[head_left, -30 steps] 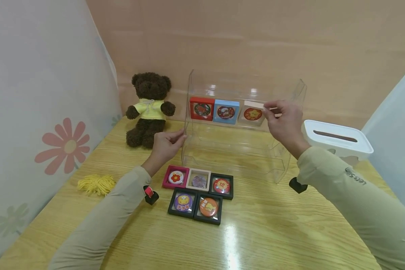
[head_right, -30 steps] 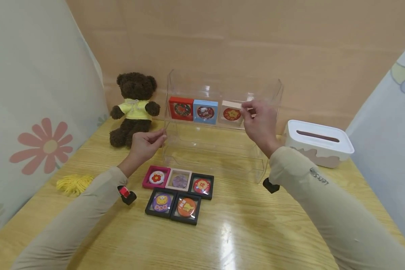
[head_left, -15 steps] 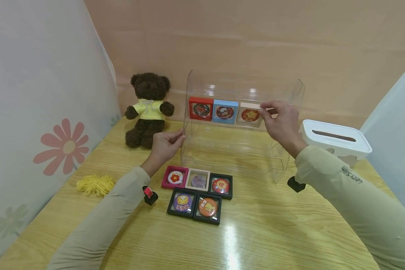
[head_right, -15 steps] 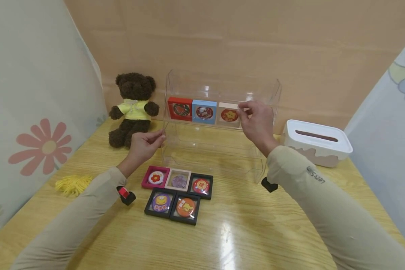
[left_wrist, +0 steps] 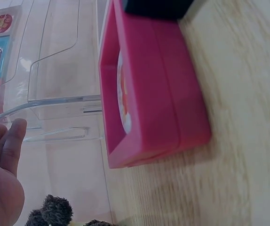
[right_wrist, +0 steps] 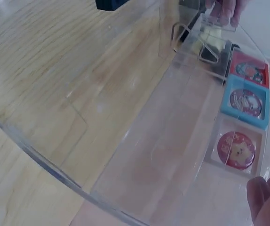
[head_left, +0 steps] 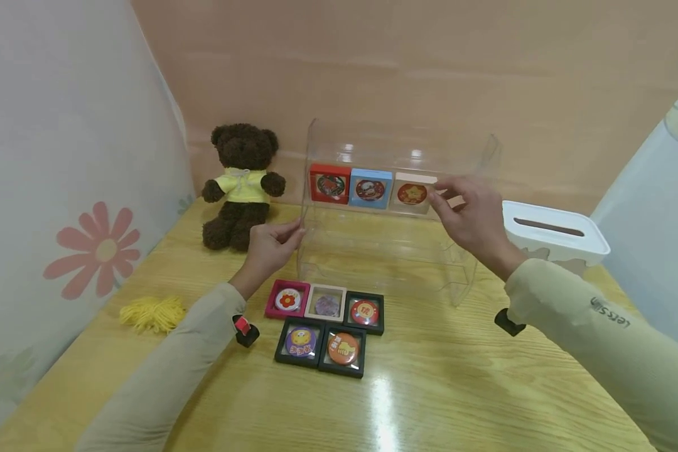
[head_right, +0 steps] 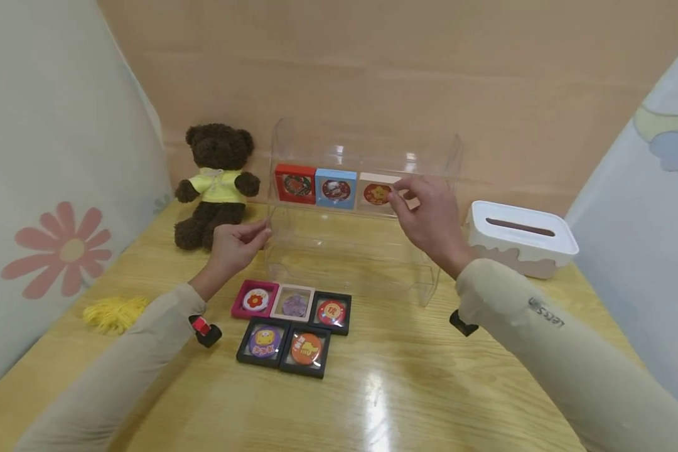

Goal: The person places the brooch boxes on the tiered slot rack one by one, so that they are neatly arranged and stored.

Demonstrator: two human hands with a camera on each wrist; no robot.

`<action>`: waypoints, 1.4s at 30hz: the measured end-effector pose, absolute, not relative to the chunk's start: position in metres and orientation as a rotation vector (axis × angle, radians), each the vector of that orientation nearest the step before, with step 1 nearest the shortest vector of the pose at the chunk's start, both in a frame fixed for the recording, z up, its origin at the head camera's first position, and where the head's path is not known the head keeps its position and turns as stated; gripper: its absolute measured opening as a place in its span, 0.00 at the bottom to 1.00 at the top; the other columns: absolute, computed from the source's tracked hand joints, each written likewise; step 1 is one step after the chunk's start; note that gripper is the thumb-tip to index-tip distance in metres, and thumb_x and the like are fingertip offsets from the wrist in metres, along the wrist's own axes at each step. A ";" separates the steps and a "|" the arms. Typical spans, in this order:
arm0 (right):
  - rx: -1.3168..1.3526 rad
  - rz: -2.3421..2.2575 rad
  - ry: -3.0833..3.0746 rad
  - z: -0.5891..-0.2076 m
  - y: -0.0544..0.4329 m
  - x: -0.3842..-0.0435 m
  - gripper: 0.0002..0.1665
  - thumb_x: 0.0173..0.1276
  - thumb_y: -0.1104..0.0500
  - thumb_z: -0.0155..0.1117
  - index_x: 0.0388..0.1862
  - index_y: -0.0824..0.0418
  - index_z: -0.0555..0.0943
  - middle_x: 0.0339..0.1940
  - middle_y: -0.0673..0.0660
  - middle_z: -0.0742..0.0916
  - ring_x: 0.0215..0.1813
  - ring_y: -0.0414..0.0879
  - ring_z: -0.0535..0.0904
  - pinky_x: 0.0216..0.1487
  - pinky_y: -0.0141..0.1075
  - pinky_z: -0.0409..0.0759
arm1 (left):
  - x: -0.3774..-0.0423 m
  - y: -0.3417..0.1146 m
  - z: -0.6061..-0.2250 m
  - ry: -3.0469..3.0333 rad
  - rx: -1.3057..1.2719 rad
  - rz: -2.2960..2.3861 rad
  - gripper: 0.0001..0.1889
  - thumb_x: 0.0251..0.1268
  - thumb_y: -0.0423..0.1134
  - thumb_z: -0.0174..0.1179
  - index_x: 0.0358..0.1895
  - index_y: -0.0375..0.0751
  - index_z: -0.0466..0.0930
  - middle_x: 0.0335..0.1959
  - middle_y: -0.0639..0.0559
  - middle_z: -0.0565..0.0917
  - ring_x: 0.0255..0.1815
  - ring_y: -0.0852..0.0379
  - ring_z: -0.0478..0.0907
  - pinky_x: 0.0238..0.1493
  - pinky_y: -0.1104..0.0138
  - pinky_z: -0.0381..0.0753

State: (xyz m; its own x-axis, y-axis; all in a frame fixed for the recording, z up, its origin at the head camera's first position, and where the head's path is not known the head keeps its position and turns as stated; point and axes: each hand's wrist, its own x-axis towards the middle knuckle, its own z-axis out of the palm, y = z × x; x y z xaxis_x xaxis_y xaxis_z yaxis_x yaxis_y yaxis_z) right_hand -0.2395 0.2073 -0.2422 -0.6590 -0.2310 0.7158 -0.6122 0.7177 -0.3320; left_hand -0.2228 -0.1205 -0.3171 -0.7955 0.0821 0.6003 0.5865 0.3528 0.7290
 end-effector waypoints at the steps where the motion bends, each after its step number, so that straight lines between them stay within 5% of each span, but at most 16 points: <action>1: 0.684 0.745 -2.233 -0.246 0.207 -0.238 0.08 0.65 0.63 0.65 0.40 0.67 0.84 0.38 0.58 0.85 0.36 0.48 0.81 0.28 0.23 0.78 | -0.222 -0.121 -0.317 -2.157 -0.573 -1.446 0.11 0.61 0.23 0.60 0.46 0.21 0.80 0.37 0.31 0.82 0.31 0.41 0.83 0.27 0.79 0.78; 7: 0.861 0.774 -2.240 -0.277 0.201 -0.218 0.03 0.62 0.66 0.66 0.35 0.66 0.83 0.32 0.55 0.85 0.33 0.46 0.81 0.26 0.38 0.82 | -0.222 -0.121 -0.317 -2.164 -0.571 -1.446 0.11 0.61 0.24 0.60 0.46 0.21 0.79 0.38 0.31 0.82 0.32 0.41 0.83 0.27 0.79 0.78; 16: 1.037 0.899 -2.614 -0.324 0.192 -0.189 0.11 0.63 0.60 0.68 0.41 0.65 0.84 0.38 0.57 0.86 0.33 0.41 0.81 0.28 0.31 0.80 | -0.223 -0.121 -0.320 -2.137 -0.593 -1.422 0.11 0.60 0.23 0.61 0.45 0.21 0.80 0.37 0.31 0.82 0.30 0.41 0.83 0.27 0.79 0.78; 23: 1.038 0.975 -2.825 -0.356 0.191 -0.178 0.27 0.61 0.53 0.70 0.52 0.71 0.79 0.47 0.63 0.84 0.39 0.49 0.83 0.29 0.30 0.80 | -0.223 -0.121 -0.318 -2.160 -0.583 -1.431 0.11 0.61 0.24 0.60 0.45 0.20 0.80 0.36 0.32 0.82 0.29 0.40 0.83 0.25 0.80 0.76; 42: 0.999 1.105 -2.884 -0.370 0.187 -0.182 0.42 0.55 0.46 0.74 0.61 0.69 0.73 0.54 0.60 0.81 0.46 0.49 0.80 0.38 0.33 0.80 | -0.223 -0.121 -0.320 -2.139 -0.586 -1.428 0.10 0.60 0.23 0.61 0.45 0.20 0.80 0.36 0.31 0.82 0.30 0.40 0.83 0.26 0.80 0.77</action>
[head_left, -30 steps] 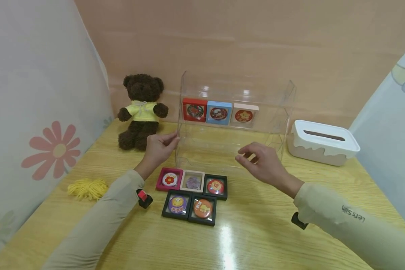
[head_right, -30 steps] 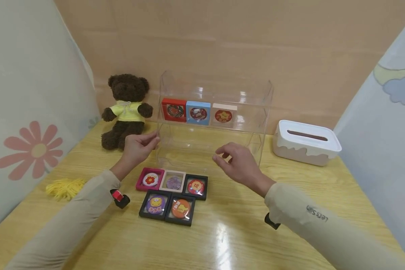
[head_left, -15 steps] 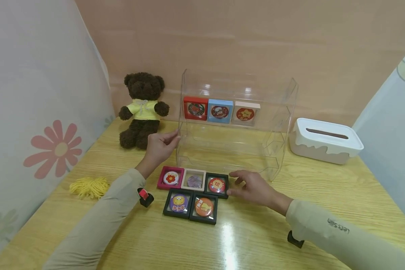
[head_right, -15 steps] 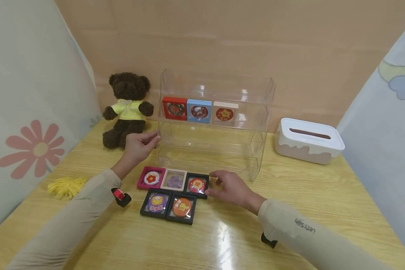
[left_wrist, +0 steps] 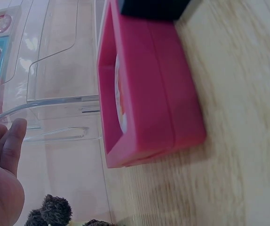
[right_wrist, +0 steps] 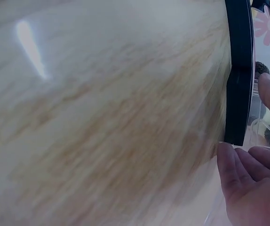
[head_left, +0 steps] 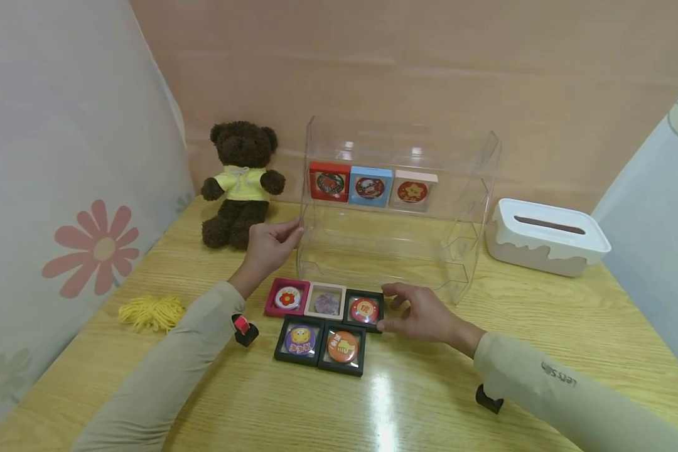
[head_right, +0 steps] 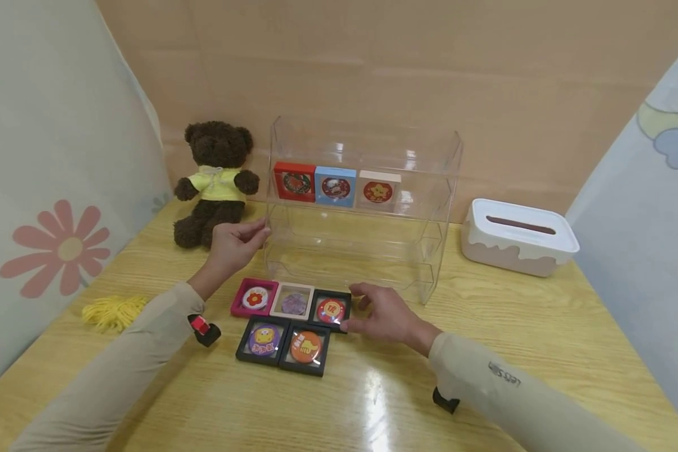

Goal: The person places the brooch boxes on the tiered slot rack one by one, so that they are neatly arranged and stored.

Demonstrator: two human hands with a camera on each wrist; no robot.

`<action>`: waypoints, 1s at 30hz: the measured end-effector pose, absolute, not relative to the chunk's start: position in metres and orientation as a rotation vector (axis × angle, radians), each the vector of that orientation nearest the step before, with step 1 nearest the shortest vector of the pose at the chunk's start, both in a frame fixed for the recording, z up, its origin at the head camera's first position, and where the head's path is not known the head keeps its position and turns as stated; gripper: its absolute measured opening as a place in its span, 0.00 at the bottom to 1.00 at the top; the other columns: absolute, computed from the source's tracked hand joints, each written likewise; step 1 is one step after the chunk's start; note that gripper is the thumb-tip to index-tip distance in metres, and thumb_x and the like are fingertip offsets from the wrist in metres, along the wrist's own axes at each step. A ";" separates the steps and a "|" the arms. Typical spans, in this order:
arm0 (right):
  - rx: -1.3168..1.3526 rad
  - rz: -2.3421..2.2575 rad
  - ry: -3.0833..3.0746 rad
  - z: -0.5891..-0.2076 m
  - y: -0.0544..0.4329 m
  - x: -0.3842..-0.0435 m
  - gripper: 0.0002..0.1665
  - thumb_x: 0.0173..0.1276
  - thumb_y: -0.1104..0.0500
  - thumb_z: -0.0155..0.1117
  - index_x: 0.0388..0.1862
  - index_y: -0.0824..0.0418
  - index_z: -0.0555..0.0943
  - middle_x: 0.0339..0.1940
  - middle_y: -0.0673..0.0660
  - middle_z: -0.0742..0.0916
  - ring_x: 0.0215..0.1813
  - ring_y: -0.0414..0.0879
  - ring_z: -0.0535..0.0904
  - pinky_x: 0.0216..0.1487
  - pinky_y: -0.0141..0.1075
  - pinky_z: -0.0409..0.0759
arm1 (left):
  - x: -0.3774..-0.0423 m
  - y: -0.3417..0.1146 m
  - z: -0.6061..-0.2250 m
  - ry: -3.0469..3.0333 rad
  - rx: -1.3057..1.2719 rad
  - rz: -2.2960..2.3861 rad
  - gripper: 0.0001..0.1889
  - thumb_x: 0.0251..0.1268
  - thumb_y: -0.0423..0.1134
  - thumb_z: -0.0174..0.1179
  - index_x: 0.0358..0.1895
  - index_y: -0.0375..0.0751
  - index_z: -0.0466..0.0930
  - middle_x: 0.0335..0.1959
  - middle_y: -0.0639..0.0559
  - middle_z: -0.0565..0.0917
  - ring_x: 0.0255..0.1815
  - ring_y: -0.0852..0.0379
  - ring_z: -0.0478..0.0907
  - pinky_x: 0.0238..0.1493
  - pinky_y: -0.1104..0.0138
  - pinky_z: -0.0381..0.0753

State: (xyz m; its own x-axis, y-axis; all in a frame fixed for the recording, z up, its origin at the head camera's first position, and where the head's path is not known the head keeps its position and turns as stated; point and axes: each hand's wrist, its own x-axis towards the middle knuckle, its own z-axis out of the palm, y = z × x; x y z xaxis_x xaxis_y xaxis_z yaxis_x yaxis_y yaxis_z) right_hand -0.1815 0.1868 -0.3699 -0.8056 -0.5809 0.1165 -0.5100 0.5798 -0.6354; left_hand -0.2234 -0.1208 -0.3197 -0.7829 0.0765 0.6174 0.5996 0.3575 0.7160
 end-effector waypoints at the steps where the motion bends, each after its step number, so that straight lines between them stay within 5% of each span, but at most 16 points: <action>1: -0.927 -1.046 2.692 -0.370 0.187 -0.182 0.42 0.55 0.46 0.74 0.61 0.69 0.73 0.54 0.60 0.81 0.46 0.49 0.80 0.38 0.33 0.80 | -0.223 -0.121 -0.320 -2.140 -0.584 -1.430 0.10 0.60 0.23 0.61 0.45 0.20 0.80 0.36 0.31 0.82 0.30 0.40 0.83 0.26 0.80 0.77; 30: -1.013 -1.174 2.711 -0.381 0.182 -0.183 0.43 0.48 0.57 0.80 0.60 0.74 0.73 0.44 0.59 0.81 0.39 0.49 0.80 0.35 0.38 0.81 | -0.223 -0.121 -0.320 -2.140 -0.600 -1.415 0.11 0.60 0.23 0.61 0.45 0.19 0.80 0.36 0.31 0.82 0.29 0.41 0.84 0.26 0.80 0.77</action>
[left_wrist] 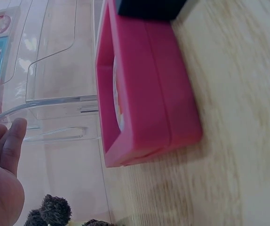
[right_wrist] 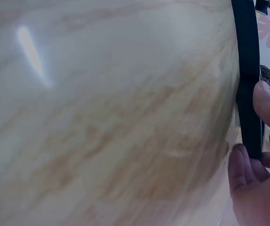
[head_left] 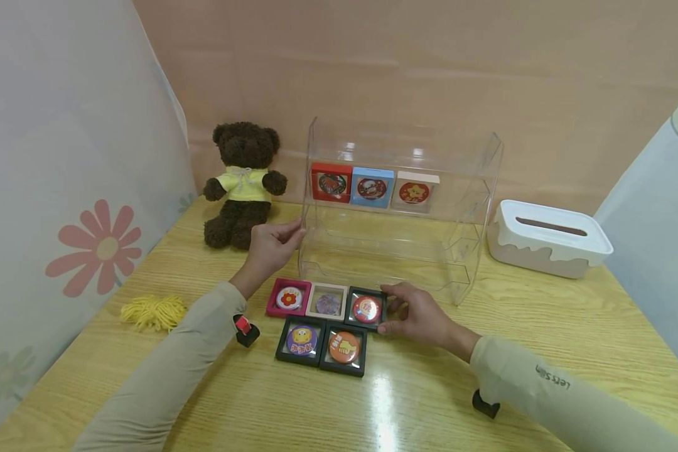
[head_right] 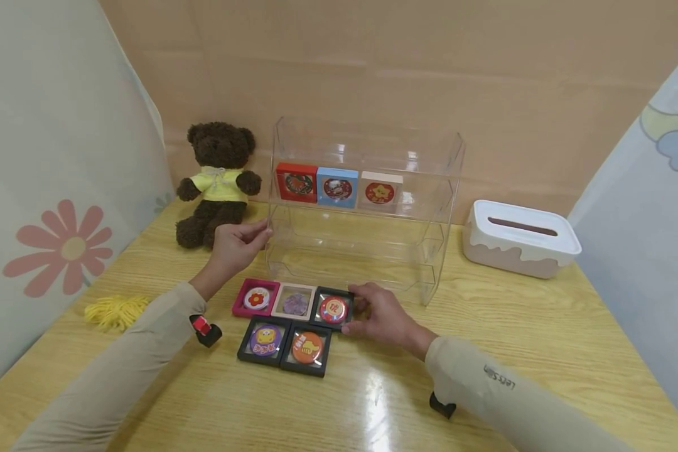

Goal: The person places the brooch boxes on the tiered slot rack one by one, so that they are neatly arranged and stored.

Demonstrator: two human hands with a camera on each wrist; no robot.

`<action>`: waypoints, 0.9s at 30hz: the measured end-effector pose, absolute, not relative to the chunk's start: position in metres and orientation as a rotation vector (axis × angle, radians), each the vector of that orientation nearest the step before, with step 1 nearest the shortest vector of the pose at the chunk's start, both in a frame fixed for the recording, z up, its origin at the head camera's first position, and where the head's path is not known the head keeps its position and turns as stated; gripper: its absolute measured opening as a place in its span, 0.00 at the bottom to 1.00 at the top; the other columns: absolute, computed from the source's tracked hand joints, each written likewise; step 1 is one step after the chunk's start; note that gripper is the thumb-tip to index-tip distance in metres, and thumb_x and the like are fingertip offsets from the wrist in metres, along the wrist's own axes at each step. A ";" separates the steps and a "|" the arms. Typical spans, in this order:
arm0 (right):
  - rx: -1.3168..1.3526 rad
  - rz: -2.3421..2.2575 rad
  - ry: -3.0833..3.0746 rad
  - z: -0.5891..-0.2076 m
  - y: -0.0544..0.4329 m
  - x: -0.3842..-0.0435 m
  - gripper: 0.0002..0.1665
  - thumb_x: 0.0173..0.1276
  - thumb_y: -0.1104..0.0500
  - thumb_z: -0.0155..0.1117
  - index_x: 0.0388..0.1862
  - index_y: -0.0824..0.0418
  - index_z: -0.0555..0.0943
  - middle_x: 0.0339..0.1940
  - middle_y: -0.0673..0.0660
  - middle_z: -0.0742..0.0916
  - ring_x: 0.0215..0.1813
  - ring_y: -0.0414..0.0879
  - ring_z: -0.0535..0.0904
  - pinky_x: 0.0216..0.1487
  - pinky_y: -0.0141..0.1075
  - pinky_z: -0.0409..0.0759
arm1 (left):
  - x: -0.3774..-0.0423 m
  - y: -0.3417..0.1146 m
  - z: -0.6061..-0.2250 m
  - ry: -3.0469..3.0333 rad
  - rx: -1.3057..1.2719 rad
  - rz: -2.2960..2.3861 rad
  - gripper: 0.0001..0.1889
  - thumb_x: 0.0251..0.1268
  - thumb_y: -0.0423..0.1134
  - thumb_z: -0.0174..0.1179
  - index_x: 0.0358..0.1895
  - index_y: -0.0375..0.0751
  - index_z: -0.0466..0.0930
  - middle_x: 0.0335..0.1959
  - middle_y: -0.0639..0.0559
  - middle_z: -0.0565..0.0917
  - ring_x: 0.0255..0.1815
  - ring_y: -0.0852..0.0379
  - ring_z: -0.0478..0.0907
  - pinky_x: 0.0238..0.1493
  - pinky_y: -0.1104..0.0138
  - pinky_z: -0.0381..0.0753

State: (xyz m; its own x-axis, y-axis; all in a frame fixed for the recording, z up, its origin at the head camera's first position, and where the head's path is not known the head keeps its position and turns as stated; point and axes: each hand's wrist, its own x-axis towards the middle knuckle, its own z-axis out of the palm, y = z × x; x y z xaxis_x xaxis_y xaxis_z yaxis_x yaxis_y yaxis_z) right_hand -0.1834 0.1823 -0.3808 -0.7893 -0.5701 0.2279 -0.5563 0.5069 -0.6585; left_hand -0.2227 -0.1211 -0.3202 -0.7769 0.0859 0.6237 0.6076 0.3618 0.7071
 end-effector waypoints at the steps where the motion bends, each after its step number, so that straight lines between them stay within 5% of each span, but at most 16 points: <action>1: -1.029 -1.185 2.730 -0.381 0.182 -0.183 0.43 0.46 0.57 0.81 0.59 0.73 0.73 0.44 0.58 0.81 0.39 0.49 0.80 0.36 0.39 0.81 | -0.223 -0.121 -0.320 -2.137 -0.603 -1.416 0.11 0.60 0.22 0.61 0.44 0.19 0.80 0.36 0.31 0.82 0.29 0.41 0.84 0.26 0.80 0.77; 13: -1.041 -1.295 2.850 -0.382 0.181 -0.179 0.41 0.35 0.60 0.85 0.51 0.65 0.76 0.43 0.55 0.80 0.41 0.50 0.78 0.38 0.41 0.81 | -0.222 -0.121 -0.319 -2.151 -0.603 -1.410 0.11 0.60 0.22 0.60 0.45 0.20 0.80 0.36 0.32 0.82 0.29 0.41 0.84 0.26 0.80 0.77; 27: -1.194 -1.484 2.923 -0.380 0.180 -0.181 0.17 0.48 0.72 0.76 0.38 0.63 0.83 0.32 0.52 0.85 0.32 0.43 0.82 0.30 0.32 0.82 | -0.221 -0.122 -0.319 -2.148 -0.611 -1.429 0.10 0.60 0.22 0.60 0.45 0.19 0.79 0.35 0.31 0.82 0.29 0.40 0.83 0.26 0.79 0.78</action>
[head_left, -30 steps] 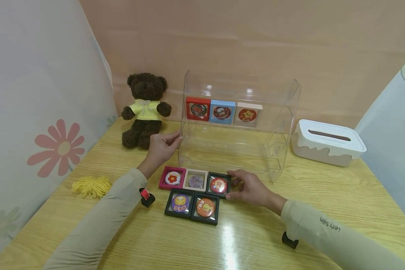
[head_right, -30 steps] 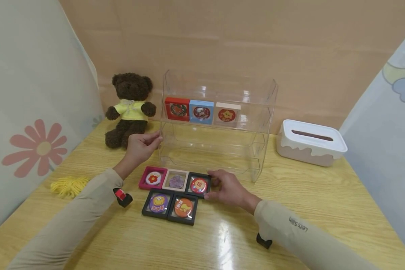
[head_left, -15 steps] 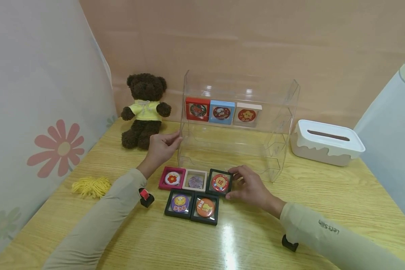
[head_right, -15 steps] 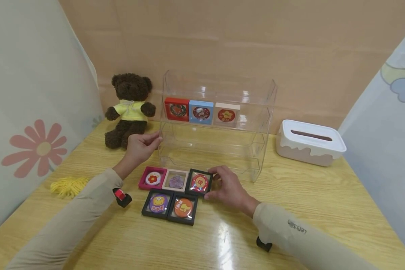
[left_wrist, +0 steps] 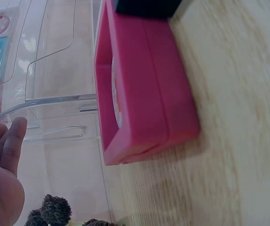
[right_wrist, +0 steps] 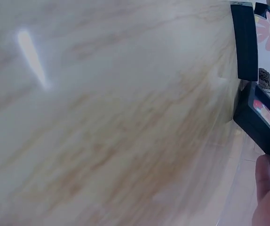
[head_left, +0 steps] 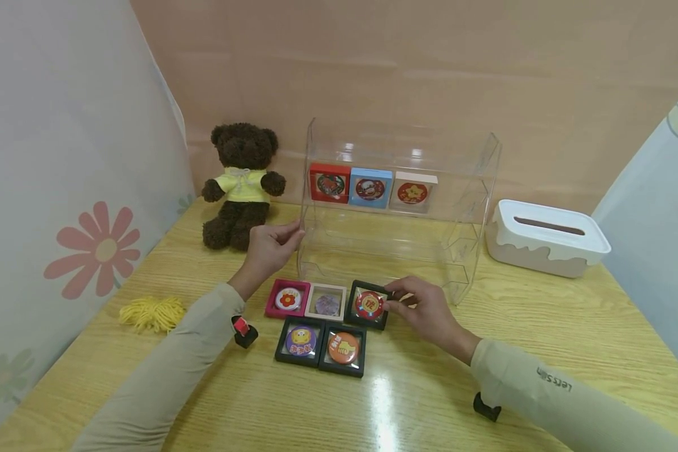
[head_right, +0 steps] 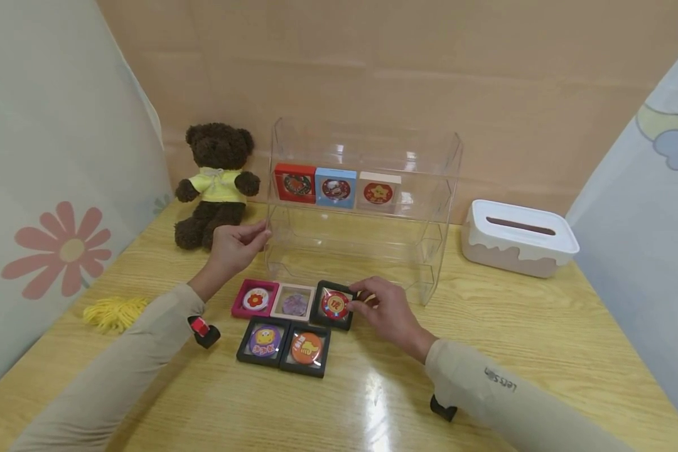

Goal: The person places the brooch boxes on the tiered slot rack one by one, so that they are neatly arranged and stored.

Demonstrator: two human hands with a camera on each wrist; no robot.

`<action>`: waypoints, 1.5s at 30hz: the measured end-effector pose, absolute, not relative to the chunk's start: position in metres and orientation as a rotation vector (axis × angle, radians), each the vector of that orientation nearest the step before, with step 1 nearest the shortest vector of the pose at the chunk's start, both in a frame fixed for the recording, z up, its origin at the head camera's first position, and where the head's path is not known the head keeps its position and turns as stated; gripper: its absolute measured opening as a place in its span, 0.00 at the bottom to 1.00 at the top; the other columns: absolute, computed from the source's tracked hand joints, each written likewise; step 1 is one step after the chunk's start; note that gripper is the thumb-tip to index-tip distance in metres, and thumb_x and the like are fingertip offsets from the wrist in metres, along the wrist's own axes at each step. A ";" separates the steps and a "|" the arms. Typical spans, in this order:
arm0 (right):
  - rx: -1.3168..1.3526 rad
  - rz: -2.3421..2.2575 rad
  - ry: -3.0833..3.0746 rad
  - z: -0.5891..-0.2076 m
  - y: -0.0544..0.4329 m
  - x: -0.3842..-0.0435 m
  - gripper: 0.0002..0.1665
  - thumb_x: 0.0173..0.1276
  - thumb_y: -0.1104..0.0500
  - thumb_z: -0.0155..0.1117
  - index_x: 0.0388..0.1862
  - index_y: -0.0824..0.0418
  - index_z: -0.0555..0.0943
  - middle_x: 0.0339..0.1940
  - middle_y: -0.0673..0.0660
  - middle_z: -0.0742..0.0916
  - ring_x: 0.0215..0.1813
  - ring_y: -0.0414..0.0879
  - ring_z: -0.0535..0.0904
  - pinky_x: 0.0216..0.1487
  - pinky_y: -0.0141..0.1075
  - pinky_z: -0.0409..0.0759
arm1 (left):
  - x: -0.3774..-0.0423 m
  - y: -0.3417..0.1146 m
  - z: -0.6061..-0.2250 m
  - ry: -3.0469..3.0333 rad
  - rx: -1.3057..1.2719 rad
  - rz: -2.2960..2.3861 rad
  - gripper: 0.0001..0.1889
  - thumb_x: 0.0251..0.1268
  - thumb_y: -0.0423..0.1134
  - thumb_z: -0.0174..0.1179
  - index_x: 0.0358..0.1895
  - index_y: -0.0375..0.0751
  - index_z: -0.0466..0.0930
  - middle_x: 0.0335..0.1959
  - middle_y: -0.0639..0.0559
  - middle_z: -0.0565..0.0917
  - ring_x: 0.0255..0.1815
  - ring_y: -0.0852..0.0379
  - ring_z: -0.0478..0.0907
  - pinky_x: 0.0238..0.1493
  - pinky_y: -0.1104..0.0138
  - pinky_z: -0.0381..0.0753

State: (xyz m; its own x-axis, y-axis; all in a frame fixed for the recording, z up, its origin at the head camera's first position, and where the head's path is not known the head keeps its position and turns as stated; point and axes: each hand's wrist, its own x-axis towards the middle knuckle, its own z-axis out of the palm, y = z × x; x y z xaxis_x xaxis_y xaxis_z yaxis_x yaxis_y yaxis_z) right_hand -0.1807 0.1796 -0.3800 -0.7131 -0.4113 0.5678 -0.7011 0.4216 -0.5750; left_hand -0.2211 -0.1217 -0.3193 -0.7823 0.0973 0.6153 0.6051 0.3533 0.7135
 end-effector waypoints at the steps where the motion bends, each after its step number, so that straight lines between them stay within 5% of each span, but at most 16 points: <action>1: 0.954 1.184 -2.335 -0.379 0.180 -0.180 0.17 0.49 0.72 0.76 0.38 0.63 0.83 0.32 0.52 0.85 0.33 0.43 0.82 0.30 0.32 0.82 | -0.221 -0.122 -0.319 -2.148 -0.610 -1.431 0.10 0.60 0.22 0.60 0.45 0.19 0.79 0.35 0.31 0.82 0.29 0.40 0.83 0.26 0.79 0.78; 11: 0.921 1.180 -2.304 -0.376 0.183 -0.174 0.15 0.50 0.72 0.75 0.36 0.62 0.82 0.34 0.52 0.85 0.35 0.46 0.83 0.32 0.33 0.83 | -0.221 -0.122 -0.321 -2.137 -0.619 -1.434 0.11 0.60 0.22 0.60 0.45 0.19 0.79 0.36 0.31 0.82 0.29 0.40 0.83 0.26 0.79 0.78; 21: 0.917 1.169 -2.242 -0.348 0.178 -0.152 0.14 0.44 0.82 0.71 0.27 0.70 0.80 0.33 0.65 0.84 0.34 0.58 0.83 0.28 0.41 0.84 | -0.220 -0.123 -0.323 -2.145 -0.611 -1.445 0.11 0.60 0.22 0.60 0.45 0.20 0.79 0.37 0.31 0.82 0.29 0.40 0.83 0.26 0.79 0.77; 36: 0.884 1.039 -2.219 -0.352 0.210 -0.175 0.14 0.47 0.77 0.73 0.30 0.63 0.82 0.36 0.57 0.86 0.35 0.51 0.84 0.32 0.27 0.81 | -0.220 -0.123 -0.323 -2.126 -0.620 -1.473 0.10 0.60 0.22 0.60 0.45 0.20 0.80 0.36 0.30 0.82 0.30 0.39 0.83 0.27 0.77 0.79; 45: 0.892 0.875 -2.157 -0.329 0.223 -0.181 0.14 0.44 0.78 0.75 0.28 0.66 0.83 0.34 0.59 0.87 0.33 0.51 0.85 0.32 0.27 0.81 | -0.221 -0.123 -0.324 -2.119 -0.627 -1.497 0.11 0.61 0.22 0.60 0.45 0.20 0.79 0.37 0.30 0.82 0.30 0.38 0.83 0.28 0.77 0.79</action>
State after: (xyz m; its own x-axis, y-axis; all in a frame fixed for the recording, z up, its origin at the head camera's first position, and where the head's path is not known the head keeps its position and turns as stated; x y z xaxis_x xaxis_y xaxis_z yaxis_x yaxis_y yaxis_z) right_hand -0.1806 0.2228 -0.3290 -0.5668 -0.3446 0.7483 -0.7685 0.5484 -0.3295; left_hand -0.2207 -0.1234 -0.3238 -0.7862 0.0969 0.6104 0.6077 0.3007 0.7350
